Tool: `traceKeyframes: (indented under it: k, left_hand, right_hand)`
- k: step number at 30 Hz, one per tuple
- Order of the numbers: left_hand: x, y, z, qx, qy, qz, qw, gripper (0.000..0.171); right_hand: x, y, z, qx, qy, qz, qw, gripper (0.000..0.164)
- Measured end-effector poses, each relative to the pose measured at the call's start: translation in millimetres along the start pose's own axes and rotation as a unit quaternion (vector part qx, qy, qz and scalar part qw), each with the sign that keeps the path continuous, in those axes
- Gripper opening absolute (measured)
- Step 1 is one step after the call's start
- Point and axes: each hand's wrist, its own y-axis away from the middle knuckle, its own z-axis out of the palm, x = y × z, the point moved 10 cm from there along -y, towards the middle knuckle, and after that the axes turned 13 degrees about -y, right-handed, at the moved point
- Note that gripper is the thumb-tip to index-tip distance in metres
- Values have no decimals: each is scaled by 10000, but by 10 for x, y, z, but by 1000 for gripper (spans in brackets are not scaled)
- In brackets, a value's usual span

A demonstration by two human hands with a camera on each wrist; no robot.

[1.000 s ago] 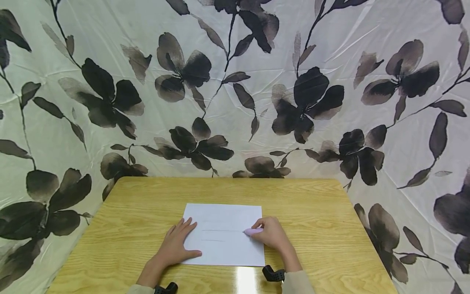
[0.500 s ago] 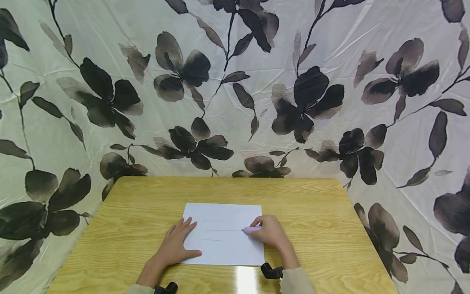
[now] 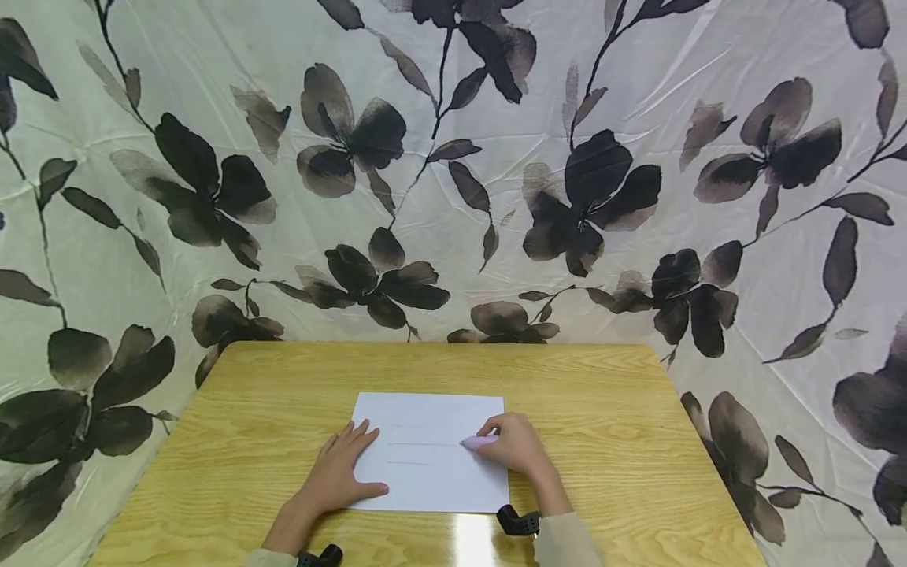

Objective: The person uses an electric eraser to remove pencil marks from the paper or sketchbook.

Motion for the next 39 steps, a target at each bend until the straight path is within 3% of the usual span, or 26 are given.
traceKeyframes:
  k: [6, 11, 28, 39]
  left_hand:
    - [-7, 9, -4, -12, 28, 11, 10000, 104]
    - [-26, -4, 19, 23, -41, 14, 10000, 105]
    - [-27, -3, 55, 119, -91, 58, 9999, 107]
    - [-41, -9, 79, 132, -108, 46, 9998, 108]
  right_hand:
    - [80, 43, -24, 29, -118, 290, 9995, 15]
    - [38, 22, -18, 48, -101, 96, 9999, 14]
    - [33, -4, 33, 11, 22, 20, 10000, 13]
    - [24, 12, -1, 47, -129, 215, 9997, 12]
